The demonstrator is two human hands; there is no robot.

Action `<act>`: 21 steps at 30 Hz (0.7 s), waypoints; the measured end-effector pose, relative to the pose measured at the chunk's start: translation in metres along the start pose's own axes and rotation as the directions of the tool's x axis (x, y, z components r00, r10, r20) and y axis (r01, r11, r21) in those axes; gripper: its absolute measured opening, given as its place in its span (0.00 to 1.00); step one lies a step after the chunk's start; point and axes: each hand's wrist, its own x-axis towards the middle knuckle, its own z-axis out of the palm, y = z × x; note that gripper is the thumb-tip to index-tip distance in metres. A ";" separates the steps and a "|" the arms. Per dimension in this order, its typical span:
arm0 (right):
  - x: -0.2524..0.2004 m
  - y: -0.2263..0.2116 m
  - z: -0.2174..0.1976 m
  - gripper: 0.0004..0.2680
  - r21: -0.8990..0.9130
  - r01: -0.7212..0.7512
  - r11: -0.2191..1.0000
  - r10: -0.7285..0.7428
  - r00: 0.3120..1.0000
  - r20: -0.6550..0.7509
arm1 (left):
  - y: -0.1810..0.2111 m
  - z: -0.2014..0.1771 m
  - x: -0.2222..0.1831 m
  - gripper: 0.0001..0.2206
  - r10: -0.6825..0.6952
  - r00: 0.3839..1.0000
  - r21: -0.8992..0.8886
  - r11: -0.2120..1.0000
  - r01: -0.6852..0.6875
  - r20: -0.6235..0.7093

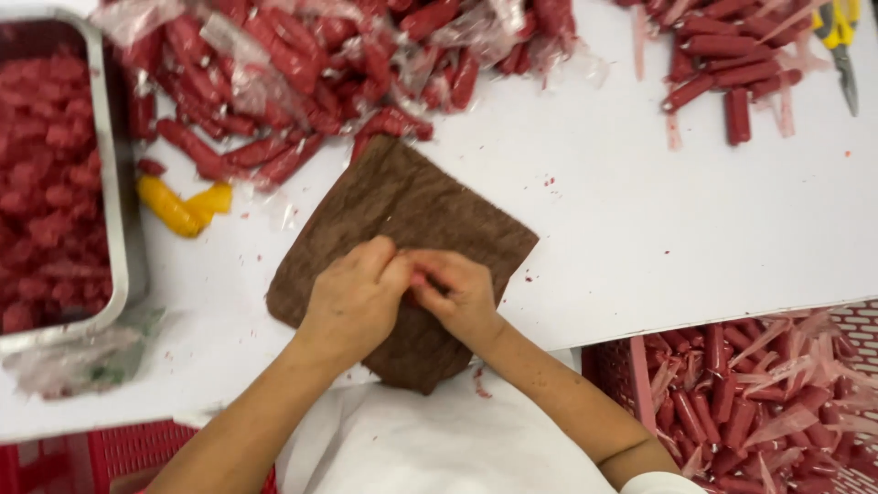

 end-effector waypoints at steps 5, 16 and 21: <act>0.028 -0.018 -0.026 0.14 0.180 0.420 0.889 -0.457 0.832 0.315 | 0.012 -0.046 0.042 0.10 0.065 0.913 -0.873 0.325 0.362 0.403; 0.144 0.082 -0.232 0.13 0.148 -0.305 0.941 0.316 0.947 -0.056 | -0.072 0.128 0.266 0.12 0.223 0.826 -0.136 0.975 -0.178 0.518; 0.125 0.056 -0.246 0.23 -0.096 -0.147 0.984 0.118 0.959 -0.258 | -0.094 0.219 0.347 0.18 0.210 0.747 0.255 0.853 -0.456 0.631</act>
